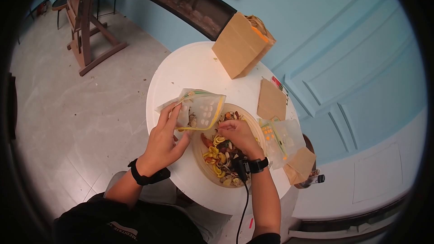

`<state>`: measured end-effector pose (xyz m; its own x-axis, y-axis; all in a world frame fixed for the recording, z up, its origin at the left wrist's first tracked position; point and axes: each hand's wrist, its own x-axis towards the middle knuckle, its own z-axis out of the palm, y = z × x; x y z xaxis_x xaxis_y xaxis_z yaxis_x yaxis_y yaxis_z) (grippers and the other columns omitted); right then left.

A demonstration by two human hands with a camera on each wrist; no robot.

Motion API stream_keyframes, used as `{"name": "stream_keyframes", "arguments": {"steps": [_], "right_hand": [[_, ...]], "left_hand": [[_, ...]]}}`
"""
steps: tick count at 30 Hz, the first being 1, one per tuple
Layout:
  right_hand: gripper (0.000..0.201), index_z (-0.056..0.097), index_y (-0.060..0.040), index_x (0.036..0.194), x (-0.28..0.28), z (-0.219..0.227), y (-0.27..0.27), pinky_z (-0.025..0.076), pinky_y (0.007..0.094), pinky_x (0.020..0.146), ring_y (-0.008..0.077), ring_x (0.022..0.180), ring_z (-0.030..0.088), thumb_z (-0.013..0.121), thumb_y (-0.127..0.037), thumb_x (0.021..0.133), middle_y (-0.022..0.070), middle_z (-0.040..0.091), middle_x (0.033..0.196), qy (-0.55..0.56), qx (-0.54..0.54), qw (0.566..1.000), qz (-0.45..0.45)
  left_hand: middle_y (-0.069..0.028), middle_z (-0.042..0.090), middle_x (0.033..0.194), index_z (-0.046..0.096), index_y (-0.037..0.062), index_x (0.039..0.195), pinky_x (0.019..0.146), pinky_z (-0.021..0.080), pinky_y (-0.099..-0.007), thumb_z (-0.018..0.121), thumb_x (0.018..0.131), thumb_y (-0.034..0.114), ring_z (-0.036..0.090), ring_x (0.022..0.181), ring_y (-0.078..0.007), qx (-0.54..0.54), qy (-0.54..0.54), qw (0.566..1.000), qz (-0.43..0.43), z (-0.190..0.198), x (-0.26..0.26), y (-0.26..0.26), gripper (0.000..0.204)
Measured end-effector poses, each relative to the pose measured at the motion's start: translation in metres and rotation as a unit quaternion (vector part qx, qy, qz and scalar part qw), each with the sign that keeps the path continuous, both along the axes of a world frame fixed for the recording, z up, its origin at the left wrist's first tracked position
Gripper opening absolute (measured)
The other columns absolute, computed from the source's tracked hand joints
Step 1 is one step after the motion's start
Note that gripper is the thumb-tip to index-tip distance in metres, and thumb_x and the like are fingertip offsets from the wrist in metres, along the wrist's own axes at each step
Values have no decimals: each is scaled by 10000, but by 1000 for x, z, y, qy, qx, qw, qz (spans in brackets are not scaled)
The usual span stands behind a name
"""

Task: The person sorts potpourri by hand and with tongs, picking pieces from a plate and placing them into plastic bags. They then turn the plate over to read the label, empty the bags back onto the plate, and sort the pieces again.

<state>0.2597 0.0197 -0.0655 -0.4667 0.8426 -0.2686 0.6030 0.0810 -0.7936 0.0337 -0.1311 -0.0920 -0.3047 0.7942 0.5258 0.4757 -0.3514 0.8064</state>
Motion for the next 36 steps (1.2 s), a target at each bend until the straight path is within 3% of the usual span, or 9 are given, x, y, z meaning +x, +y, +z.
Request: {"name": "stream_keyframes", "arguments": {"steps": [4, 7, 10, 16, 19, 25, 31, 36], "right_hand": [[259, 737, 31, 1031, -7, -2, -6, 552, 316, 744, 210, 789, 703, 752, -159, 856, 137, 729, 894, -104, 137, 978, 121], [258, 742, 12, 1016, -21, 7, -19, 554, 373, 758, 315, 796, 706, 748, -164, 828, 199, 717, 896, -190, 192, 949, 165], [257, 740, 9, 1016, -24, 7, -19, 552, 408, 783, 357, 842, 702, 734, -133, 801, 227, 713, 913, -216, 190, 941, 175], [206, 744, 5, 963, -25, 15, -22, 548, 422, 812, 357, 892, 708, 724, -92, 782, 215, 721, 918, -191, 149, 957, 159], [191, 742, 2, 949, -24, 11, -22, 550, 413, 814, 360, 884, 707, 729, -98, 786, 216, 721, 913, -217, 189, 941, 176], [205, 725, 34, 971, -23, 10, -22, 552, 352, 773, 273, 833, 717, 741, -98, 815, 182, 730, 866, -181, 118, 965, 148], [182, 724, 33, 1010, -14, 7, -18, 533, 271, 714, 126, 790, 676, 720, -118, 909, 80, 729, 868, -60, 62, 996, 38], [247, 687, 32, 1153, -3, 7, -16, 535, 246, 758, 117, 872, 681, 644, -150, 992, 72, 731, 1015, 80, -40, 995, -34]], "left_hand": [[-244, 465, 1437, 451, -117, 1383, 681, 574, -395, 667, 861, 129, 680, 703, -327, -9, 3, 1000, -6, 1, 3, 0, 616], [-244, 465, 1435, 450, -118, 1382, 678, 574, -397, 669, 863, 131, 680, 705, -327, -2, 7, 1000, -4, -2, 4, 1, 616], [-244, 467, 1430, 451, -117, 1382, 677, 574, -396, 670, 863, 133, 682, 716, -329, -17, 6, 1000, -7, 1, 4, -2, 617], [-240, 466, 1429, 452, -112, 1383, 676, 575, -398, 668, 864, 134, 685, 728, -330, -11, 17, 1000, -4, -1, 3, -1, 614], [-231, 472, 1422, 418, -82, 1439, 624, 582, -323, 690, 863, 110, 691, 827, -272, -24, 27, 999, -11, 0, 2, -3, 665], [-230, 469, 1425, 420, -86, 1435, 626, 580, -327, 688, 860, 112, 694, 798, -274, -24, 27, 999, -14, -2, 3, -3, 665], [-229, 470, 1424, 421, -83, 1436, 624, 582, -327, 694, 854, 101, 695, 807, -275, -20, 30, 999, -10, -3, 2, -4, 668], [-226, 471, 1422, 419, -79, 1439, 613, 580, -320, 697, 851, 96, 692, 842, -275, -19, 28, 999, -13, -3, 3, -3, 674]]}}
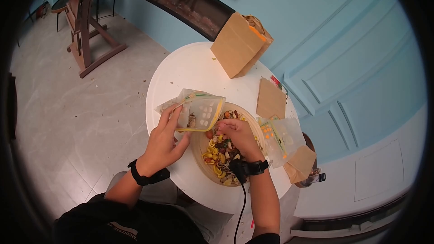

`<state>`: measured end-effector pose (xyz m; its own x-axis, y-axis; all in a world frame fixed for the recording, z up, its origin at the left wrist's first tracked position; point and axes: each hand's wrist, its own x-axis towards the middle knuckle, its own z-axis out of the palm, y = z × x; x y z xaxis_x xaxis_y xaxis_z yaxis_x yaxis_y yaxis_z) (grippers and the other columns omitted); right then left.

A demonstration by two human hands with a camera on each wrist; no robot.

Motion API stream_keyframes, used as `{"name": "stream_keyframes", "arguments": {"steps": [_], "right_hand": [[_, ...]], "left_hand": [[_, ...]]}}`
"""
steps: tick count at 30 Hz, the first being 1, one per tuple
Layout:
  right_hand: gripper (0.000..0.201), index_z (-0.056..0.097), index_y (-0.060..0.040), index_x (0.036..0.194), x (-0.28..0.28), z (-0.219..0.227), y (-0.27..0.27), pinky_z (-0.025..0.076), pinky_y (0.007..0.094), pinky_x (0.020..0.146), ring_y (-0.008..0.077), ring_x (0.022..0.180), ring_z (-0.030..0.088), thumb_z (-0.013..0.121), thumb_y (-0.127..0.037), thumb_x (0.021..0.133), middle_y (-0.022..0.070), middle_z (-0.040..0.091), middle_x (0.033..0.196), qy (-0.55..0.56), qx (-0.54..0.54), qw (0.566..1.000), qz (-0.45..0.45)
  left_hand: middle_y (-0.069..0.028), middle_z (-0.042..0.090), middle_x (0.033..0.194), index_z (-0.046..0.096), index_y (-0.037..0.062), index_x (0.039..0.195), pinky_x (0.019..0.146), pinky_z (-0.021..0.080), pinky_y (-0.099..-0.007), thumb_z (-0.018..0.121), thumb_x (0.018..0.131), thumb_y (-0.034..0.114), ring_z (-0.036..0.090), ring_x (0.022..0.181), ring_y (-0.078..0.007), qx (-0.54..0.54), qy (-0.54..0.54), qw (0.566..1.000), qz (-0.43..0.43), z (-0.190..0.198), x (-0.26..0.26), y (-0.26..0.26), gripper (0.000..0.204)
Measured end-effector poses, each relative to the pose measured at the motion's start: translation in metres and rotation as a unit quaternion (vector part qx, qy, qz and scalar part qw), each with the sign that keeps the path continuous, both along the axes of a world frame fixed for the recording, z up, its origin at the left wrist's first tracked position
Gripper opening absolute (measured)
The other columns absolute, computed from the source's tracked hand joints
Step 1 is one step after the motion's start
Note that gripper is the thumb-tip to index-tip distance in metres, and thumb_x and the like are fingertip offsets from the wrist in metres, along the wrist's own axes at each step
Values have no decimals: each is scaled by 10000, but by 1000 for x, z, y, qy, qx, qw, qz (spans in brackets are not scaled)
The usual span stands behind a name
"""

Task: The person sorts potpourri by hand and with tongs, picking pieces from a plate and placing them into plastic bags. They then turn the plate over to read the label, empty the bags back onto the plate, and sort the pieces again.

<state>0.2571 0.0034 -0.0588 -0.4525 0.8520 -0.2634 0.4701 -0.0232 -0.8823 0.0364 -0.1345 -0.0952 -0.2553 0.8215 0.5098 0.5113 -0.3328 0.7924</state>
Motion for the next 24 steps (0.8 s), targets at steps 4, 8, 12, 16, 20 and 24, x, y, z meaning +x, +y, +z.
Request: {"name": "stream_keyframes", "arguments": {"steps": [4, 8, 12, 16, 20, 24], "right_hand": [[301, 635, 21, 1259, 6, 10, -5, 547, 253, 805, 154, 987, 702, 602, -169, 1028, 89, 714, 1123, 64, -81, 994, -46], [303, 621, 22, 1271, 12, 18, -10, 555, 246, 762, 177, 1018, 713, 609, -151, 1023, 110, 712, 1135, 80, -103, 989, -68], [283, 634, 22, 1245, 24, 17, -14, 558, 229, 690, 178, 988, 720, 632, -135, 1009, 114, 719, 1118, 133, -53, 986, -90], [261, 648, 27, 1216, 18, 38, -26, 555, 213, 657, 160, 964, 722, 639, -120, 1001, 110, 720, 1123, 236, 35, 970, -54], [234, 666, 39, 1175, -22, 62, -44, 552, 209, 672, 119, 867, 709, 635, -118, 1003, 97, 735, 1072, 124, 129, 984, -13], [218, 687, 39, 1131, -34, 61, -48, 545, 213, 669, 98, 786, 693, 646, -128, 997, 70, 751, 955, 90, 217, 969, -80]], "left_hand": [[-225, 470, 1423, 417, -78, 1441, 615, 580, -319, 694, 850, 98, 689, 845, -275, -3, -3, 1000, -1, 1, 1, 0, 675], [-226, 469, 1426, 419, -80, 1438, 620, 581, -324, 687, 851, 102, 691, 832, -274, -3, -3, 1000, -5, 0, 3, 0, 671], [-227, 467, 1429, 424, -80, 1435, 624, 581, -326, 681, 853, 104, 693, 812, -276, 0, -1, 1000, -7, -1, 5, 1, 663], [-228, 467, 1429, 425, -81, 1433, 624, 582, -328, 678, 857, 109, 693, 791, -278, 4, 9, 1000, -6, 0, 8, 1, 658], [-232, 466, 1434, 422, -81, 1434, 617, 580, -328, 678, 861, 115, 690, 771, -277, 16, 19, 1000, -19, 4, 16, 6, 657], [-234, 465, 1440, 417, -79, 1439, 620, 577, -325, 678, 859, 113, 689, 768, -278, 11, 18, 1000, -17, 11, 18, 6, 665]]}}
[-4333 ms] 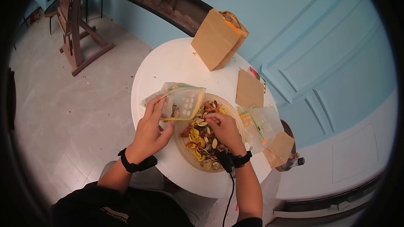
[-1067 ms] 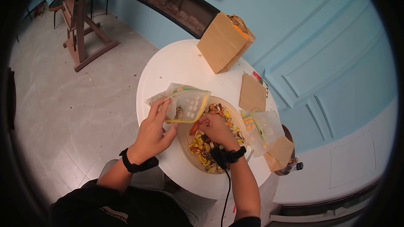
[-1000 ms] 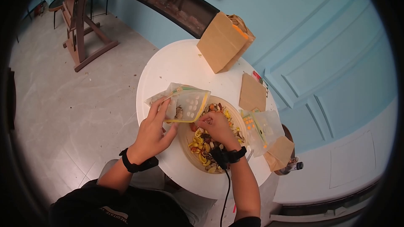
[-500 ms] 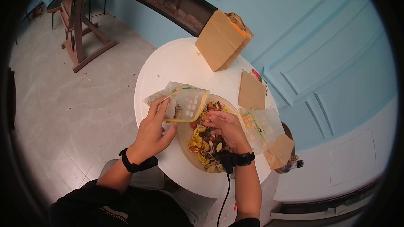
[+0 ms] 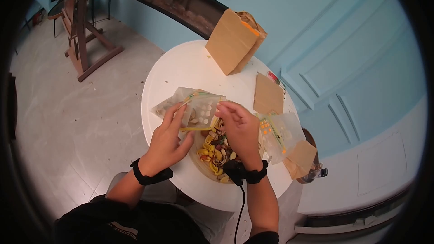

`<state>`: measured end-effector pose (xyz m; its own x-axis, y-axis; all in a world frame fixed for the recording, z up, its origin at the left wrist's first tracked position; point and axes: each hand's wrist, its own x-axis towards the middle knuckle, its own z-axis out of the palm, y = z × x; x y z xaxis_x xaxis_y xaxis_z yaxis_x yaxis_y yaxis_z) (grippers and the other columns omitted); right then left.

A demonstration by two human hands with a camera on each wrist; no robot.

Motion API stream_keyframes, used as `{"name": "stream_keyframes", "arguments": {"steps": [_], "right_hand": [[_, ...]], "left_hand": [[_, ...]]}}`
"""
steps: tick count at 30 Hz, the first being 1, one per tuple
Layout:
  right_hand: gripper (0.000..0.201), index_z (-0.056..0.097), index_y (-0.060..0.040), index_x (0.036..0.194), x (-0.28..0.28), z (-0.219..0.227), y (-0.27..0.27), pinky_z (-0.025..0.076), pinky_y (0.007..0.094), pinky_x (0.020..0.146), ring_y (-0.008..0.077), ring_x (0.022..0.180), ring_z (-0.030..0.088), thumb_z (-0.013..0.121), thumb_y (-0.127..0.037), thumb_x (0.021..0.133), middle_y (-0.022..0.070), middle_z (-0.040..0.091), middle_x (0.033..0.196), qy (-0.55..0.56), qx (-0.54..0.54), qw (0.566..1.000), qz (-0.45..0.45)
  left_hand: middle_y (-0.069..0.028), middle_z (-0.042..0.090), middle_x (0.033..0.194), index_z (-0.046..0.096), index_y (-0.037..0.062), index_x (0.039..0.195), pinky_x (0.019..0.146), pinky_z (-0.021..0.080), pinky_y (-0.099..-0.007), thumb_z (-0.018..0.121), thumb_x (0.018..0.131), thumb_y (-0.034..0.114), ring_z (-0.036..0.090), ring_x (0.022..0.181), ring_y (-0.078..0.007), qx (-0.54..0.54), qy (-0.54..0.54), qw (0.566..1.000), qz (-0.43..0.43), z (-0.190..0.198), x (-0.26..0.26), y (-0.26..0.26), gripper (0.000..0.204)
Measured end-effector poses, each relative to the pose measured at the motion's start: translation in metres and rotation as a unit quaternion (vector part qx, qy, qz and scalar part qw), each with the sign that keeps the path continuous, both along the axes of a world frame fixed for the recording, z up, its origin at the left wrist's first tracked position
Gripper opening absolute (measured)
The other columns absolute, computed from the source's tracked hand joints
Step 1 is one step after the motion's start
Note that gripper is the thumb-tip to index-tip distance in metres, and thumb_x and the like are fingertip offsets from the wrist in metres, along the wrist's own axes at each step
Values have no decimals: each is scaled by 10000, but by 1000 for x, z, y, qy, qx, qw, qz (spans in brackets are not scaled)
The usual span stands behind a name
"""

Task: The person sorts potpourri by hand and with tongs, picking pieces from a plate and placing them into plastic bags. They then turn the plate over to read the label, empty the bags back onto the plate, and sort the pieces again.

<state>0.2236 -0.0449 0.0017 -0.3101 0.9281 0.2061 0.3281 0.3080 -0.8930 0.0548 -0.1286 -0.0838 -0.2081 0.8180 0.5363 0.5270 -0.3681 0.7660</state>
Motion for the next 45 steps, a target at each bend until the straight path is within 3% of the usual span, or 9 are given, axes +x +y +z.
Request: {"name": "stream_keyframes", "arguments": {"steps": [4, 7, 10, 22, 25, 31, 37, 40, 45], "right_hand": [[207, 724, 2, 1064, 30, -40, 33, 542, 250, 648, 109, 765, 719, 683, -175, 965, 76, 762, 886, -72, 43, 996, -43], [226, 747, -45, 992, 36, -53, 29, 547, 299, 652, 139, 741, 737, 715, -260, 927, 84, 759, 849, -383, 7, 922, 51], [266, 751, -64, 935, 27, -52, 21, 556, 335, 677, 185, 740, 739, 730, -327, 898, 82, 752, 829, -452, -60, 889, 52], [196, 755, -35, 1027, 51, -35, 23, 564, 303, 682, 178, 736, 723, 729, -169, 886, 102, 740, 803, -252, 7, 968, -7], [203, 752, -17, 1036, 51, -21, 17, 551, 289, 660, 157, 694, 691, 719, -146, 884, 103, 739, 802, -226, 28, 974, -8], [169, 752, -5, 1018, 52, -17, 12, 518, 272, 625, 108, 676, 619, 713, -83, 873, 63, 713, 802, -350, 153, 924, 18], [216, 729, -12, 1102, 29, -1, 11, 502, 237, 627, 77, 675, 583, 737, -71, 894, 66, 708, 914, -53, 84, 995, -25], [249, 713, -5, 1138, 9, 2, 1, 496, 226, 618, 65, 679, 577, 747, -68, 900, 66, 709, 972, -118, 140, 983, 24], [243, 728, -21, 1103, 27, -16, 16, 506, 249, 623, 89, 664, 597, 760, -154, 902, 69, 711, 824, -167, 139, 975, -40]], "left_hand": [[-235, 464, 1441, 412, -75, 1444, 630, 577, -323, 679, 854, 109, 690, 784, -277, -15, -17, 1000, 11, -1, -6, -3, 673], [-237, 463, 1441, 406, -72, 1450, 633, 578, -325, 678, 852, 108, 690, 800, -277, -25, -20, 999, 7, -1, -6, -4, 681], [-236, 462, 1439, 403, -71, 1454, 635, 578, -326, 676, 852, 108, 691, 812, -277, -16, -13, 1000, 8, -4, -5, -3, 685], [-239, 472, 1431, 449, -106, 1385, 682, 582, -398, 668, 862, 141, 691, 739, -332, 7, -15, 1000, 18, -6, -5, -1, 619], [-236, 456, 1438, 411, -78, 1440, 637, 581, -335, 670, 858, 108, 688, 798, -280, -6, -1, 1000, 10, -6, -5, -1, 664], [-238, 455, 1437, 417, -88, 1430, 630, 580, -339, 669, 860, 109, 688, 764, -283, 11, 1, 1000, 9, -8, -3, 2, 654], [-242, 459, 1434, 430, -96, 1416, 611, 580, -337, 671, 860, 116, 691, 735, -279, 1, 5, 1000, 1, -5, -3, 1, 642], [-243, 466, 1430, 427, -97, 1417, 611, 580, -335, 669, 860, 110, 691, 730, -275, 0, 12, 1000, -7, 0, -1, 2, 641], [-250, 461, 1440, 412, -71, 1449, 613, 581, -321, 677, 856, 103, 697, 783, -282, 0, -6, 1000, 13, -5, -6, 0, 673]]}}
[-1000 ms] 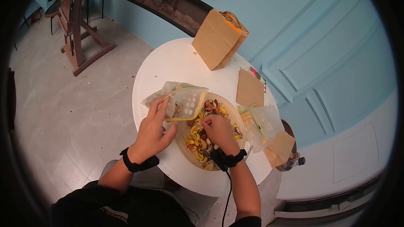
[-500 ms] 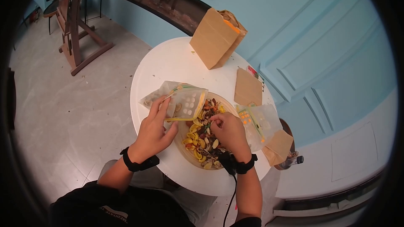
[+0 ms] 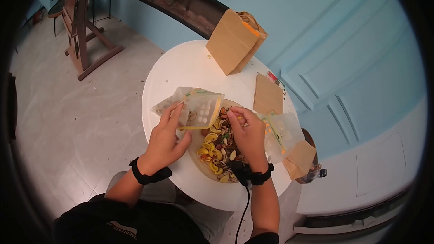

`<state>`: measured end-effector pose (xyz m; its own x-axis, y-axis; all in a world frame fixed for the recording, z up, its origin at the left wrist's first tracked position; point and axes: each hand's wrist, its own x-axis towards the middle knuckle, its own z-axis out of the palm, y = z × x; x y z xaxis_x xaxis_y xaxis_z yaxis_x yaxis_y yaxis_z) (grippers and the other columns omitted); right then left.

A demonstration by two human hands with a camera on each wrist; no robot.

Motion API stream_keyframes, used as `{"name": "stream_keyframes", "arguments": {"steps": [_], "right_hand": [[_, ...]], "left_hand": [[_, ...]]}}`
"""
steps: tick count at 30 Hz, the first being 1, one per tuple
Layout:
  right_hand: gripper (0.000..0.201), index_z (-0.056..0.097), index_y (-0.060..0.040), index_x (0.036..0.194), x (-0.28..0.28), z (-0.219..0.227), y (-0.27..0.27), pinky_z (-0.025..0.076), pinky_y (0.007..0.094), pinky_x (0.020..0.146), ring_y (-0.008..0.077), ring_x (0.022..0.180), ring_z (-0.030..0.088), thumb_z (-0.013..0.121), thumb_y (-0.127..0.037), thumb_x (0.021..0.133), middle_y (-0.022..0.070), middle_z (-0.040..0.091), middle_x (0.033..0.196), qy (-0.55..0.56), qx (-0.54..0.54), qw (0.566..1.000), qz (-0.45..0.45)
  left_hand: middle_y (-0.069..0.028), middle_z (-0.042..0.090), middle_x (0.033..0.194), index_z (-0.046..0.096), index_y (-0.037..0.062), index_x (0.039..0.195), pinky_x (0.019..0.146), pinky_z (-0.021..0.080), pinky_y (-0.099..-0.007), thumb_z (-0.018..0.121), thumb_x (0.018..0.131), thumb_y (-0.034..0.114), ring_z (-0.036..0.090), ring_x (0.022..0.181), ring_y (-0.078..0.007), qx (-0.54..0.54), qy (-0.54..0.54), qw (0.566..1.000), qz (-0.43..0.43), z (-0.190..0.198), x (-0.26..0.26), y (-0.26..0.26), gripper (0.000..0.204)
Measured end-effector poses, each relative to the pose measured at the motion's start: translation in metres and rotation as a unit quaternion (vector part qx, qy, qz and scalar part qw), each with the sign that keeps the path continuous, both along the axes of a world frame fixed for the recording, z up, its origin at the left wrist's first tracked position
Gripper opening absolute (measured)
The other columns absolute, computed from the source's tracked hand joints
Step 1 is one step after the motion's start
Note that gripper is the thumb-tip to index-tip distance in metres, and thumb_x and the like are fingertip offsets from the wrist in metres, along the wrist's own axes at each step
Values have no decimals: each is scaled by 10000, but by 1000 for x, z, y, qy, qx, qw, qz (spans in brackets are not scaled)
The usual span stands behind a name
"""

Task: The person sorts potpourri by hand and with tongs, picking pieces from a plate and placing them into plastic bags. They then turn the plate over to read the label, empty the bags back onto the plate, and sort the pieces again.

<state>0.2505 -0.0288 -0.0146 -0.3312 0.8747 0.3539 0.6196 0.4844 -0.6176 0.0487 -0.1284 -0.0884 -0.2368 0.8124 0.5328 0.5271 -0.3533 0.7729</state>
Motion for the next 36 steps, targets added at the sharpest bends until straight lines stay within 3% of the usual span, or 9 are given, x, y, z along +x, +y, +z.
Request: {"name": "stream_keyframes", "arguments": {"steps": [5, 13, 18, 25, 28, 30, 33, 34, 36], "right_hand": [[265, 734, -24, 1069, 42, -18, -1, 532, 280, 647, 143, 657, 650, 770, -216, 889, 80, 716, 769, -206, -86, 975, 21], [319, 739, -58, 1091, 92, -19, -78, 546, 315, 681, 194, 717, 670, 834, -201, 823, 94, 713, 906, -181, -188, 965, 41], [294, 764, -138, 1073, 86, -30, -98, 535, 323, 695, 213, 734, 664, 846, -230, 807, 55, 659, 928, -197, -140, 968, 65], [185, 765, -58, 935, 88, -39, -83, 498, 284, 634, 160, 702, 643, 837, -185, 821, 58, 667, 850, -129, -226, 963, 71], [200, 750, -8, 942, 86, -36, -71, 491, 271, 610, 118, 679, 631, 817, -172, 848, 65, 702, 876, -80, -243, 966, 32], [234, 739, 17, 1009, 83, -35, -60, 498, 269, 606, 97, 669, 627, 792, -167, 875, 75, 726, 919, -39, -252, 967, -17], [314, 704, 30, 1142, 83, -54, -34, 519, 272, 618, 94, 671, 637, 761, -165, 902, 87, 741, 984, 63, -160, 984, -43], [375, 667, -7, 1254, 80, -47, -37, 536, 277, 641, 122, 693, 666, 735, -149, 914, 91, 736, 948, 45, -128, 989, -54], [349, 678, -14, 1224, 81, -43, -47, 538, 294, 635, 148, 688, 674, 736, -159, 912, 96, 730, 942, 3, -44, 997, -64]], "left_hand": [[-254, 472, 1436, 430, -92, 1407, 721, 586, -412, 662, 864, 130, 697, 819, -371, 9, -30, 999, 19, 3, -5, 1, 631], [-235, 475, 1437, 438, -85, 1403, 679, 580, -391, 662, 856, 117, 688, 722, -335, -3, -21, 1000, 4, 0, -2, 2, 625], [-243, 445, 1451, 400, -64, 1464, 608, 597, -306, 663, 861, 84, 705, 882, -296, -14, -11, 1000, -15, -5, 8, 4, 674], [-247, 447, 1446, 389, -65, 1473, 601, 596, -302, 652, 864, 89, 705, 904, -293, -32, 3, 999, 5, 0, 12, -8, 681], [-251, 459, 1443, 427, -87, 1414, 652, 570, -391, 656, 863, 129, 663, 627, -319, -20, -7, 1000, 21, 3, 13, -11, 634], [-249, 459, 1443, 429, -90, 1413, 647, 569, -387, 655, 864, 130, 661, 620, -314, -16, 0, 999, 29, 0, 14, -11, 634], [-248, 450, 1443, 403, -63, 1460, 612, 589, -325, 648, 864, 97, 689, 810, -289, -26, 11, 999, 22, -1, 18, -11, 664], [-247, 446, 1443, 390, -48, 1484, 596, 599, -294, 646, 865, 80, 703, 907, -277, -31, 14, 999, 19, 0, 20, -11, 682], [-243, 445, 1444, 390, -49, 1484, 592, 600, -293, 647, 864, 75, 703, 915, -274, -28, 16, 999, 16, 0, 23, -10, 682]]}}
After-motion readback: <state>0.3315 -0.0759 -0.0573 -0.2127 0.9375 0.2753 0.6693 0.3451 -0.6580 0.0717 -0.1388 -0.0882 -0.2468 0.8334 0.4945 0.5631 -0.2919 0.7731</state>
